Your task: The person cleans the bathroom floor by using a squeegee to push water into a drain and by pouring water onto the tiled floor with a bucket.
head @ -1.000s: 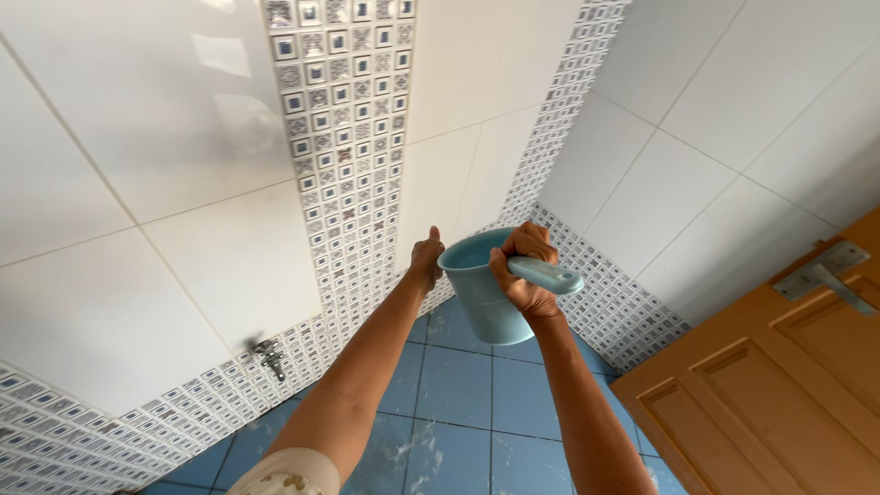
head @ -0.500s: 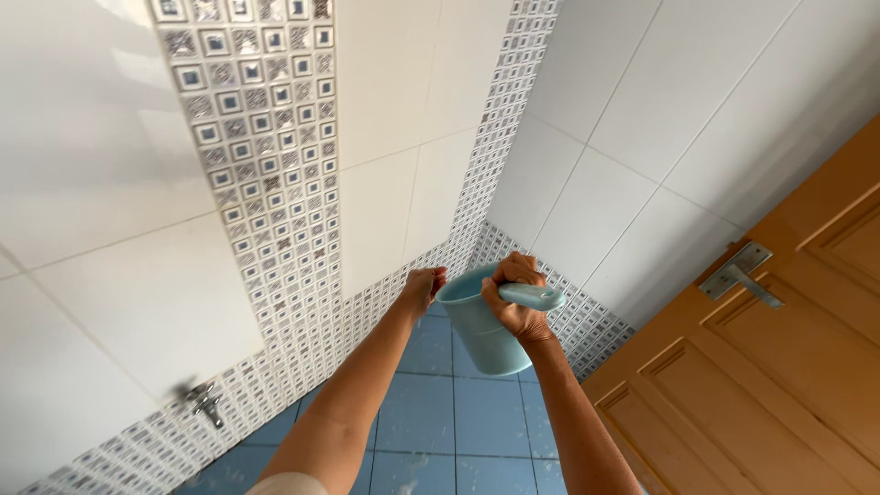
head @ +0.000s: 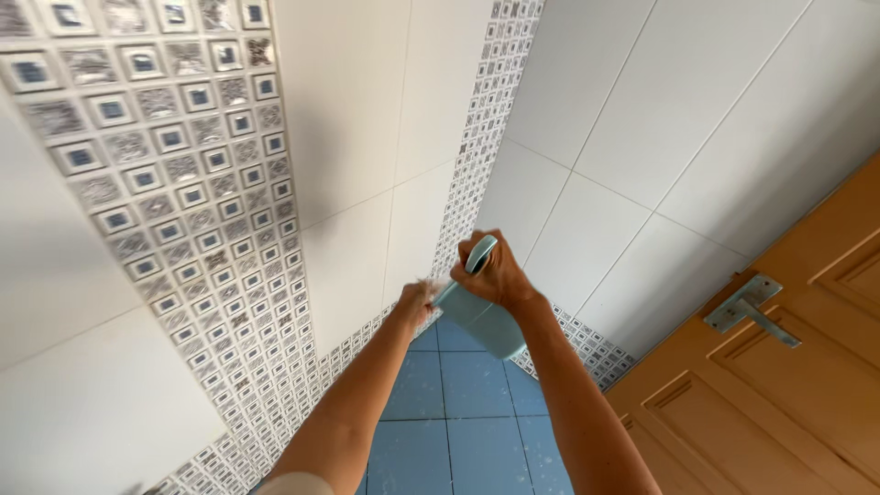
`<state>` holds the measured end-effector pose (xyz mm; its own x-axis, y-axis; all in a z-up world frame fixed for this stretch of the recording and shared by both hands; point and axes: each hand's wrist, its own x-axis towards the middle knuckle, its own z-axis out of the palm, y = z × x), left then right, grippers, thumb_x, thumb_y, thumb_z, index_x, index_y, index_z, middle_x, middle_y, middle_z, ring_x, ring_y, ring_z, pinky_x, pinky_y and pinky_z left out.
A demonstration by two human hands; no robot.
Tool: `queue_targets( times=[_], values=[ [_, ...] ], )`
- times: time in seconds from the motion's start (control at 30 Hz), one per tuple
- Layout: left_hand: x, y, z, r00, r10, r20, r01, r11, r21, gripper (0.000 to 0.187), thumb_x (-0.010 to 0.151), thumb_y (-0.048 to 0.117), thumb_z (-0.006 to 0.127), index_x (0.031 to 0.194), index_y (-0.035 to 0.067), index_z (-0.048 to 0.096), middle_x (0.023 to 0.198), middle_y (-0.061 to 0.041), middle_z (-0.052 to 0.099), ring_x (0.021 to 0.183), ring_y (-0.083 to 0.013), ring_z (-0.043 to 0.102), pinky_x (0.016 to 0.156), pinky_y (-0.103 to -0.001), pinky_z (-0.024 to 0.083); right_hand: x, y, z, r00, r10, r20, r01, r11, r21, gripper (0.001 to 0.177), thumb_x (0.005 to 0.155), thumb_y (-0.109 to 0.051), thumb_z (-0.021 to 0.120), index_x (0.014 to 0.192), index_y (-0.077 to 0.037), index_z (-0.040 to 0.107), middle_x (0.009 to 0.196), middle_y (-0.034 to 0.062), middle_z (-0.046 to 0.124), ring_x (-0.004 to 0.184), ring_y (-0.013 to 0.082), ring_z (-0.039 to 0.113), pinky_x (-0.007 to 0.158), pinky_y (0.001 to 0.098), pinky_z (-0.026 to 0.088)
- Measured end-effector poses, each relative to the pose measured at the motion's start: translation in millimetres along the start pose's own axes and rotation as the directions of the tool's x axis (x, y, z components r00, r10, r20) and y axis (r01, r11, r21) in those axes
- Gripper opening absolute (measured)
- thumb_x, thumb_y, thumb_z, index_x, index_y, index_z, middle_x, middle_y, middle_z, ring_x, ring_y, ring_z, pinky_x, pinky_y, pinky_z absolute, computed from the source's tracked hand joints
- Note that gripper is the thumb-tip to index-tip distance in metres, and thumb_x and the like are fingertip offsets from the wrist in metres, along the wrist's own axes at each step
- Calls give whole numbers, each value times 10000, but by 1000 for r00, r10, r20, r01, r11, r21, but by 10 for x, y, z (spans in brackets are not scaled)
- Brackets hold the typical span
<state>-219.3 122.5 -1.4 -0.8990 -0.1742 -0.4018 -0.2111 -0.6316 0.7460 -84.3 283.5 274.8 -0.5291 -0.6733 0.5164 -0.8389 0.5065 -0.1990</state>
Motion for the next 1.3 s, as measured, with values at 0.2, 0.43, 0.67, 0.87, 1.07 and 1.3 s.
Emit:
queue_targets(
  times=[0.2,0.43,0.67,0.87,1.07,1.3],
  values=[
    [579,124,122,997,-70,-28,71,996,46,178,1007,94,546,1089,50,697,891,-149,676,784,-230,668,684,-341,638,132,203,-109,985,-5,-171,10,1000,29,301,806,-132,704,598,-75,494,597,51,514,656,225,503,871,377,445],
    [686,286,316,979,-118,169,109,992,60,231,1013,161,559,1103,-28,657,940,-134,683,868,-254,694,788,-411,645,52,465,182,921,124,-370,-113,992,52,359,816,-222,877,672,-107,568,652,0,577,689,191,535,886,370,449],
    [-444,923,709,941,-243,237,191,956,223,660,971,584,484,1209,-16,620,1054,-176,673,965,-283,662,893,-504,535,-26,656,554,849,89,-521,-117,993,-21,370,742,-340,923,746,-125,622,721,-19,617,795,190,570,903,387,424],
    [-70,755,663,965,-188,185,158,973,165,532,905,432,493,1174,-5,636,1030,-171,673,917,-284,653,828,-501,518,-41,589,855,816,58,-575,-96,995,-35,350,733,-340,928,777,-130,652,778,-11,641,852,203,569,937,395,402],
    [519,588,516,999,9,48,-12,998,64,393,844,157,468,1108,-25,695,967,-177,711,829,-275,687,734,-444,563,-96,373,973,851,101,-515,-92,995,42,369,681,-292,938,870,-128,666,861,12,646,919,222,575,977,405,400],
    [392,846,674,949,307,-76,-291,942,165,439,763,-127,448,1061,-66,764,908,-186,761,763,-272,739,673,-382,619,-392,504,993,901,146,-408,-94,985,146,608,701,179,554,1248,-79,624,1261,107,642,1341,320,580,1227,513,371]
  ],
)
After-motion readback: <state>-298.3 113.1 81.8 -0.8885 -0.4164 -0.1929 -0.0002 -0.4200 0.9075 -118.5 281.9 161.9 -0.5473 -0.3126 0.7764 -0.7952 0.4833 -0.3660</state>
